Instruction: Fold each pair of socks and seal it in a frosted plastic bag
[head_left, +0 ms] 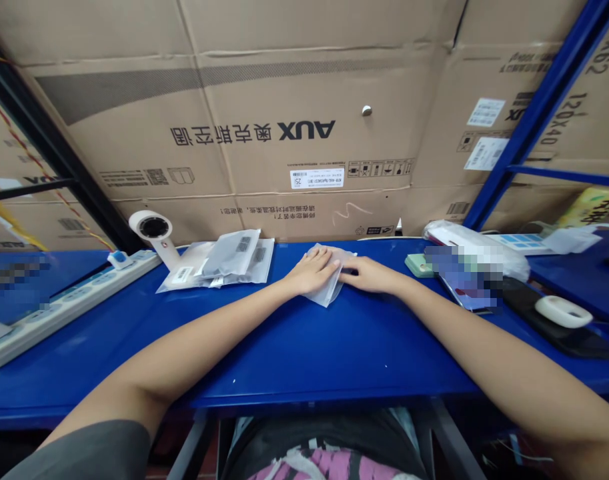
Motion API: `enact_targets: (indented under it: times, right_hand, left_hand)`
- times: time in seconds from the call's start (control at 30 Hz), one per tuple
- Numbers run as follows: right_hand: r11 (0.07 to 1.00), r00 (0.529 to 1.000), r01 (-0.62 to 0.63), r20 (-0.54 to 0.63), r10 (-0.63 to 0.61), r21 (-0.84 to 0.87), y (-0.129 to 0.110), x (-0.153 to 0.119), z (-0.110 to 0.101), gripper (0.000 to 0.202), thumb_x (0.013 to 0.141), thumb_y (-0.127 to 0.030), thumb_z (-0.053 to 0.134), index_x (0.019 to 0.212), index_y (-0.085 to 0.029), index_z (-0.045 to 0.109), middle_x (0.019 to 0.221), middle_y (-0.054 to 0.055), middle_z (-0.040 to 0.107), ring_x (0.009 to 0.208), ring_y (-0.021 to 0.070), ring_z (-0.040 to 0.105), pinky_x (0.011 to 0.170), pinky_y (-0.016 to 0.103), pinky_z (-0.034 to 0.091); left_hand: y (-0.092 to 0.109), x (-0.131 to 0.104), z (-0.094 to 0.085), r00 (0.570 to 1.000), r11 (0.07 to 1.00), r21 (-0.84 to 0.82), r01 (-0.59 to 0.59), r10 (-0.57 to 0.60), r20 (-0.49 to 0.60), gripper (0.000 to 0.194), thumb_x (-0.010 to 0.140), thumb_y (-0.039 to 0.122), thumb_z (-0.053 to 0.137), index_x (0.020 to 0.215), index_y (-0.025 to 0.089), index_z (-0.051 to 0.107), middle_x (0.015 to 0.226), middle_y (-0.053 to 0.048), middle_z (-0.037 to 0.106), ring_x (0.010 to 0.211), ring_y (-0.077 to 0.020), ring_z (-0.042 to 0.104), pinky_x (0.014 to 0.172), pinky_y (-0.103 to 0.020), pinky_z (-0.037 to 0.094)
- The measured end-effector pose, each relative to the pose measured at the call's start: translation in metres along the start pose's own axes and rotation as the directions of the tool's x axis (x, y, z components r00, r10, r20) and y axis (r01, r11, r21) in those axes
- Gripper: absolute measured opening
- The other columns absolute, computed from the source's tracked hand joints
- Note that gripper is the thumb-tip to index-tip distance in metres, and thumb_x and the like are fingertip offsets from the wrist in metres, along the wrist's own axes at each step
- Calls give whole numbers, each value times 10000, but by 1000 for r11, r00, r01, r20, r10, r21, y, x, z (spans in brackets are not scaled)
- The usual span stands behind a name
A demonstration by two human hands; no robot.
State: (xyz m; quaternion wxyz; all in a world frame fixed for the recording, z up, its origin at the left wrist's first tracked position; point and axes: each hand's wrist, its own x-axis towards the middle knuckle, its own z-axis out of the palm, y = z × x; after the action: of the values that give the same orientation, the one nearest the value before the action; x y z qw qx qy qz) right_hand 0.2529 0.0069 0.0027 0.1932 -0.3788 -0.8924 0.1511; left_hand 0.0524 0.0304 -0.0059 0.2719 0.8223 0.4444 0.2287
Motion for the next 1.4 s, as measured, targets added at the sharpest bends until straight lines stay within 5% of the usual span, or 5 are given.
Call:
enact_targets:
  times: [0.17, 0.3, 0.53, 0.83, 1.4]
  right_hand:
    - [906, 857, -373, -300, 420, 201, 1, 4, -15, 166, 827, -228, 620, 718, -191, 741, 754, 39, 752, 715, 195, 680, 681, 265, 488]
    - [665, 738, -571, -55, 673, 481, -1, 8, -12, 262, 799, -212, 657, 543, -170, 616, 497, 17, 624, 366, 93, 454, 398, 219, 328]
    - [500, 698, -562, 53, 714, 659, 2, 11, -2, 485, 860, -408, 645, 476, -205, 427, 333, -53, 361, 304, 43, 282, 318, 175, 214]
    - [603, 682, -440, -189, 707, 666, 10, 19, 15, 212, 687, -137, 610, 487, -172, 551, 373, -37, 476, 333, 72, 380, 365, 199, 276]
    - [805, 709, -591, -446, 547, 47, 31, 10, 10, 273, 690, -411, 718, 788, -226, 541, 946, 57, 644, 814, 229, 590, 662, 311, 424]
  left_hand:
    - [7, 9, 6, 982, 983, -13, 186, -186, -40, 618, 997, 485, 160, 1521, 217, 346, 1632, -62, 213, 1528, -238, 108, 1223, -491, 40]
    - [16, 5, 9, 981, 981, 11, 195, -195, -25, 599, 986, 361, 151, 1525, 182, 342, 1628, -64, 234, 1524, -228, 133, 1231, -463, 63]
    - [38, -25, 22, 994, 929, 368, 24, -60, 87, 742, 975, 443, 215, 1559, -4, 123, 1629, -237, 70, 1517, -346, 4, 1204, -558, 66]
    - [58, -41, 35, 994, 866, 500, 29, -77, 76, 827, 967, 559, 226, 1551, -21, 150, 1615, -260, 47, 1506, -392, -22, 1182, -622, 37]
    - [65, -45, 37, 988, 874, 484, -44, -33, 151, 849, 978, 573, 187, 1538, -64, 144, 1612, -275, 64, 1511, -368, -6, 1211, -561, 45]
